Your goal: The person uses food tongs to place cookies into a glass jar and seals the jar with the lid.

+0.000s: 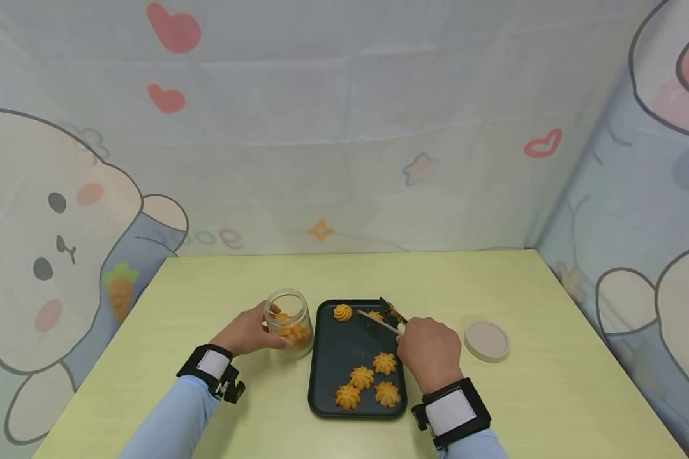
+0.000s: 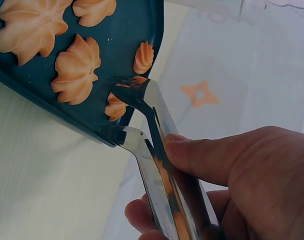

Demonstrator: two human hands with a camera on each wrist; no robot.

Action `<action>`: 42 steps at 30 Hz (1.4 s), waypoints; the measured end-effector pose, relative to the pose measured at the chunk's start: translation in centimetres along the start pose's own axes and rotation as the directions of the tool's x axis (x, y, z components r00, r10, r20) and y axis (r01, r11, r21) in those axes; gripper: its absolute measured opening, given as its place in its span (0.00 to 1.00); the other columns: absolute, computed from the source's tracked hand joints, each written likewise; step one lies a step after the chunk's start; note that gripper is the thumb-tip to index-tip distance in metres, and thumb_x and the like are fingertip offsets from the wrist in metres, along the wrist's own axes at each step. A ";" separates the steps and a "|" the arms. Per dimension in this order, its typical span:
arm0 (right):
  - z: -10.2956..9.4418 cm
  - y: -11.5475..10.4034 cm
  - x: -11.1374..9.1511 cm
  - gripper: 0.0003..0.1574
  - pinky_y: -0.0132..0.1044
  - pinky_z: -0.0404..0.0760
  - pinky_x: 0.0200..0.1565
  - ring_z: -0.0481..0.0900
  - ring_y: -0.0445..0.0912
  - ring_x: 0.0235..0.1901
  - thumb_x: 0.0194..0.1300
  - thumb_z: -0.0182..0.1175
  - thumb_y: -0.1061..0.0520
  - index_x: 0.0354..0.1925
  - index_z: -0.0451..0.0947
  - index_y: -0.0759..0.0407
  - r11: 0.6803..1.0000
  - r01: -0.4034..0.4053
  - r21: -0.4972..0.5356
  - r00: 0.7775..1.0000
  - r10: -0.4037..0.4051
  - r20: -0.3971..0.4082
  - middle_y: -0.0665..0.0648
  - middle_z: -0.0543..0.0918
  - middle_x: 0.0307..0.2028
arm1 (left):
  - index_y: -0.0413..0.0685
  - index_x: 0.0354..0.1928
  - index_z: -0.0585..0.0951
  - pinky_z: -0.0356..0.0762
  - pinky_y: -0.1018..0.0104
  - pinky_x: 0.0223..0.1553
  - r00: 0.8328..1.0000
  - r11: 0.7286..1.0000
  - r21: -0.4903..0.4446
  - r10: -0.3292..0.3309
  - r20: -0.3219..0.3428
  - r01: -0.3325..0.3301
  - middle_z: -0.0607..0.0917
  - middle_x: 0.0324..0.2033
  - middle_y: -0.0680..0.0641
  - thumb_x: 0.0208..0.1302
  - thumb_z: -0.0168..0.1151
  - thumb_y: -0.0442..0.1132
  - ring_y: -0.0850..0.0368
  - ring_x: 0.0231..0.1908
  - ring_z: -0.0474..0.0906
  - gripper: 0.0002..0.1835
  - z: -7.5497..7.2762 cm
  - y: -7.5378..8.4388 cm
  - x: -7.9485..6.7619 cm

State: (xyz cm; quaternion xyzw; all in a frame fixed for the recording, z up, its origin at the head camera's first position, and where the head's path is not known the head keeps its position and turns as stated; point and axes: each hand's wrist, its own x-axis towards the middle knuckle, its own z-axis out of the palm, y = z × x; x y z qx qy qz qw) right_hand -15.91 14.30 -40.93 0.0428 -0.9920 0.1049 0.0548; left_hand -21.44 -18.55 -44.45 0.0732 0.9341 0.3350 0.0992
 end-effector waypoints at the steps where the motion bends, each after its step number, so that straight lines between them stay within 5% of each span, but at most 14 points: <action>1: 0.1 0.0 0.0 0.22 0.43 0.70 0.10 0.68 0.48 0.08 0.55 0.68 0.50 0.13 0.76 0.60 1.000 -0.001 0.000 1.000 0.001 -0.002 0.55 0.73 0.07 | 0.43 0.54 0.71 0.76 0.49 0.48 1.000 1.000 0.001 0.000 0.000 0.000 0.82 0.48 0.41 0.38 0.76 0.56 0.48 0.47 0.75 0.41 0.0 0.0 0.0; 13: 0.5 -0.3 -0.1 0.21 0.46 0.73 0.11 0.70 0.49 0.08 0.53 0.69 0.51 0.13 0.76 0.62 1.000 -0.001 0.001 0.999 0.001 -0.039 0.56 0.74 0.07 | 0.43 0.65 0.68 0.74 0.47 0.52 1.000 0.999 -0.034 0.011 0.008 -0.011 0.81 0.54 0.40 0.39 0.76 0.56 0.46 0.54 0.73 0.49 0.1 -0.2 0.1; 27: 0.6 -0.3 -0.5 0.24 0.44 0.72 0.09 0.67 0.47 0.06 0.52 0.70 0.53 0.08 0.71 0.59 0.998 0.051 -0.035 0.991 -0.055 -0.125 0.54 0.69 0.04 | 0.45 0.58 0.72 0.75 0.48 0.51 1.000 1.000 -0.009 0.009 0.008 -0.008 0.82 0.52 0.42 0.37 0.77 0.57 0.47 0.52 0.74 0.44 0.0 -0.2 0.2; 42: 0.5 -0.5 -1.0 0.22 0.46 0.73 0.10 0.69 0.48 0.07 0.53 0.69 0.53 0.11 0.74 0.61 0.998 0.058 -0.038 0.994 -0.062 -0.091 0.55 0.72 0.07 | 0.46 0.57 0.72 0.75 0.49 0.50 1.000 1.000 -0.012 0.009 0.014 -0.009 0.81 0.52 0.41 0.37 0.76 0.58 0.47 0.52 0.74 0.44 -0.1 -0.3 0.2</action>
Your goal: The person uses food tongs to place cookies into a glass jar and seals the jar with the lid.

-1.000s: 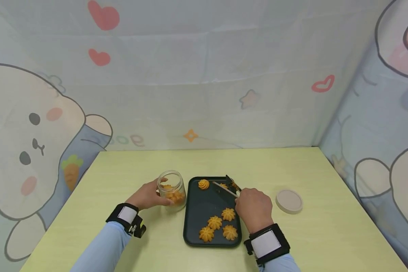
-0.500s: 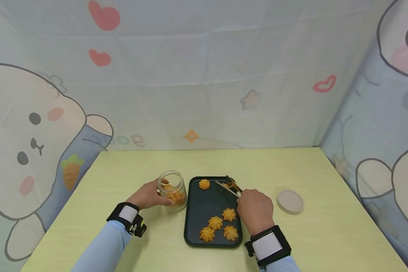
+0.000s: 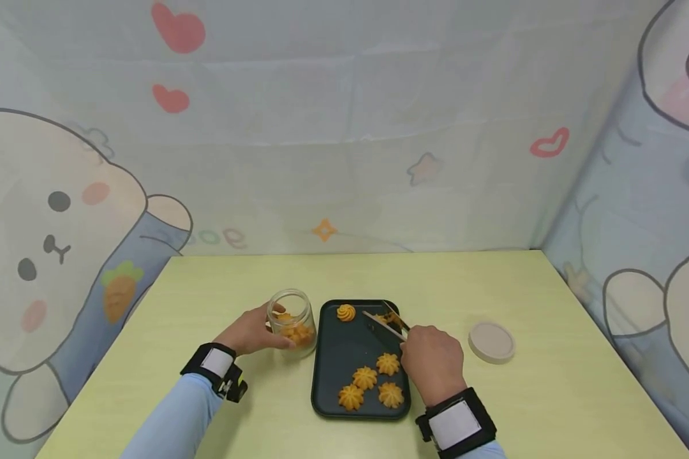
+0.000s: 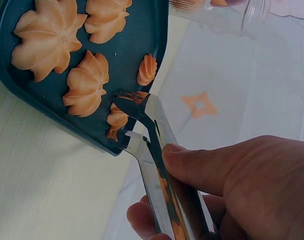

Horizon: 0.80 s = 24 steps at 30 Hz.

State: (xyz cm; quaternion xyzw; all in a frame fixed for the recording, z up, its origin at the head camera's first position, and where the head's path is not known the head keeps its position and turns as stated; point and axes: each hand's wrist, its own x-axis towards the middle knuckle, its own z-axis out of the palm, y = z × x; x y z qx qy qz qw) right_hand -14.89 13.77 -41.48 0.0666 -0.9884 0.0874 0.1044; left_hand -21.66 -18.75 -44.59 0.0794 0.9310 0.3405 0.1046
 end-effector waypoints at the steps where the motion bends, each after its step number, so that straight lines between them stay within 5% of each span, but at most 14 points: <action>1: 0.0 0.0 0.0 0.22 0.45 0.73 0.10 0.69 0.48 0.07 0.53 0.69 0.53 0.12 0.75 0.61 1.000 -0.003 0.002 1.000 0.003 0.005 0.55 0.72 0.07 | 0.46 0.57 0.72 0.75 0.49 0.50 1.000 1.000 0.005 -0.002 0.001 0.002 0.81 0.52 0.41 0.37 0.76 0.58 0.48 0.52 0.74 0.44 0.0 -0.1 0.0; 24: -0.6 0.5 -0.1 0.24 0.42 0.67 0.08 0.65 0.47 0.07 0.54 0.68 0.52 0.10 0.71 0.59 0.999 0.036 0.022 0.999 -0.035 -0.023 0.54 0.69 0.06 | 0.45 0.55 0.73 0.75 0.49 0.51 1.000 1.000 0.027 -0.007 0.000 0.007 0.82 0.51 0.41 0.39 0.76 0.55 0.48 0.50 0.75 0.41 -0.1 0.3 -0.1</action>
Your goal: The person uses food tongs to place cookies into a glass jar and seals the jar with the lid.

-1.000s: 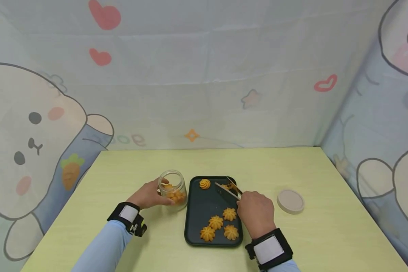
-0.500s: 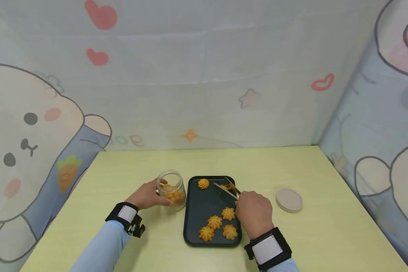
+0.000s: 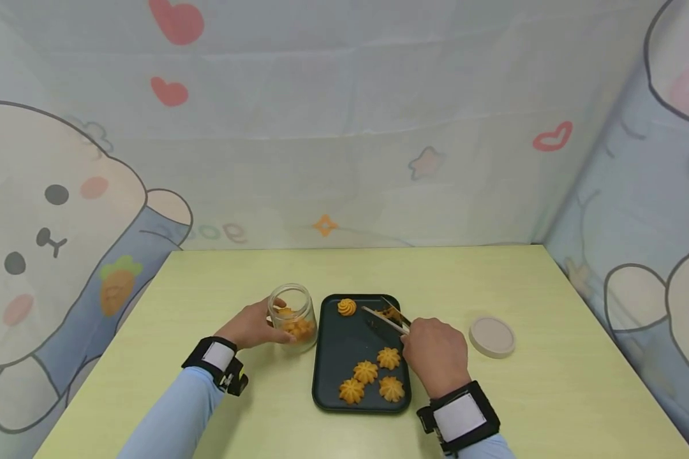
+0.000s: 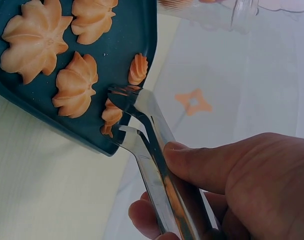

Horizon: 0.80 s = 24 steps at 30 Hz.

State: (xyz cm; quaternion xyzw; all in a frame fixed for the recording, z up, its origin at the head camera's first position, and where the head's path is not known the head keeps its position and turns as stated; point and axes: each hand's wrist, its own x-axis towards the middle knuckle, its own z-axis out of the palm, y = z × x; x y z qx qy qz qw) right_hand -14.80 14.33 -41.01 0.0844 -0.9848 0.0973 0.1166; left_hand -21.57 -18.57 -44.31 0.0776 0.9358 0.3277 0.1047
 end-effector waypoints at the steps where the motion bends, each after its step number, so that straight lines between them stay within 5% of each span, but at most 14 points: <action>1: 0.0 0.0 0.0 0.24 0.42 0.67 0.08 0.65 0.47 0.07 0.54 0.68 0.52 0.10 0.71 0.59 1.000 -0.003 0.002 1.000 0.003 0.000 0.54 0.69 0.06 | 0.45 0.55 0.73 0.75 0.49 0.51 1.000 1.000 0.000 0.000 -0.001 0.000 0.82 0.51 0.41 0.39 0.76 0.55 0.48 0.50 0.75 0.41 0.0 0.0 0.0; 24: -1.1 0.0 0.2 0.25 0.39 0.62 0.08 0.64 0.47 0.07 0.55 0.68 0.49 0.11 0.70 0.58 1.000 0.002 -0.006 1.000 -0.003 -0.008 0.54 0.68 0.07 | 0.45 0.55 0.72 0.75 0.48 0.51 1.000 1.000 -0.001 -0.001 0.001 0.001 0.81 0.52 0.40 0.38 0.76 0.56 0.47 0.51 0.75 0.42 0.2 -0.2 0.0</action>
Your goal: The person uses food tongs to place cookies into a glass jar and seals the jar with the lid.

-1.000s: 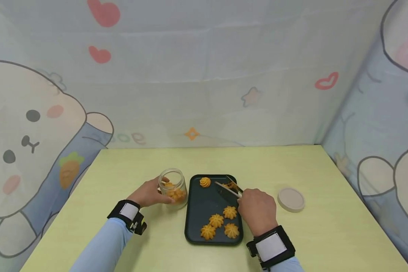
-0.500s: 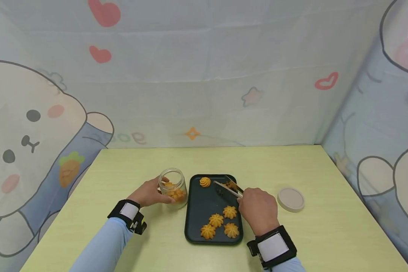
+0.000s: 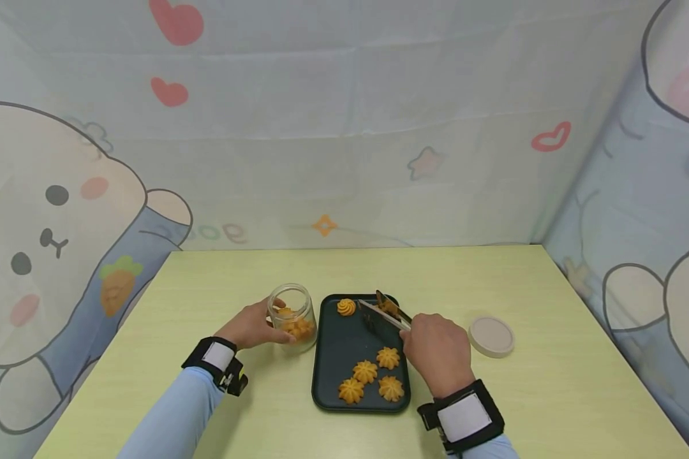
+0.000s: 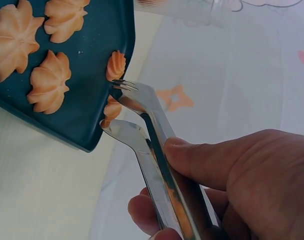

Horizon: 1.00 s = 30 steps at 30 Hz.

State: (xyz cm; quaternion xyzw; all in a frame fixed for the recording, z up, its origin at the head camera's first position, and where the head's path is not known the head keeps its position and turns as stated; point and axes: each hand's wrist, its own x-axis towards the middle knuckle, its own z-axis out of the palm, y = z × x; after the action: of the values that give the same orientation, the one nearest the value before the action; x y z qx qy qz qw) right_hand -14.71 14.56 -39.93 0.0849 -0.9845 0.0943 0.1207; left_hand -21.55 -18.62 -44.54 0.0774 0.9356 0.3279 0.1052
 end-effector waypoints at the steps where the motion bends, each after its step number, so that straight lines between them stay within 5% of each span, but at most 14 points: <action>1: -0.1 -0.1 0.0 0.24 0.39 0.62 0.08 0.64 0.47 0.08 0.55 0.68 0.49 0.12 0.71 0.58 1.000 -0.001 0.001 1.000 0.001 -0.001 0.54 0.68 0.07 | 0.45 0.55 0.72 0.75 0.48 0.51 1.000 1.000 -0.001 0.000 -0.001 0.000 0.81 0.52 0.40 0.38 0.76 0.56 0.47 0.51 0.75 0.42 0.0 0.0 0.0; 30: -5.0 -3.8 0.9 0.25 0.36 0.60 0.10 0.61 0.45 0.08 0.55 0.68 0.51 0.12 0.66 0.54 0.993 0.120 -0.010 0.981 -0.120 -0.151 0.51 0.64 0.06 | 0.46 0.54 0.73 0.75 0.48 0.52 1.000 1.000 0.000 -0.006 -0.006 0.006 0.82 0.51 0.41 0.37 0.77 0.57 0.47 0.52 0.74 0.41 0.0 0.1 -0.1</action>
State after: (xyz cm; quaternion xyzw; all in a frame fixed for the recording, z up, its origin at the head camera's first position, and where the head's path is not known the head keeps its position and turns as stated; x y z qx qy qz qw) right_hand -13.74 11.83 -34.28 0.1367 -0.9657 0.0924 0.2005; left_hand -21.48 -18.58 -44.41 0.0733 0.9362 0.3279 0.1033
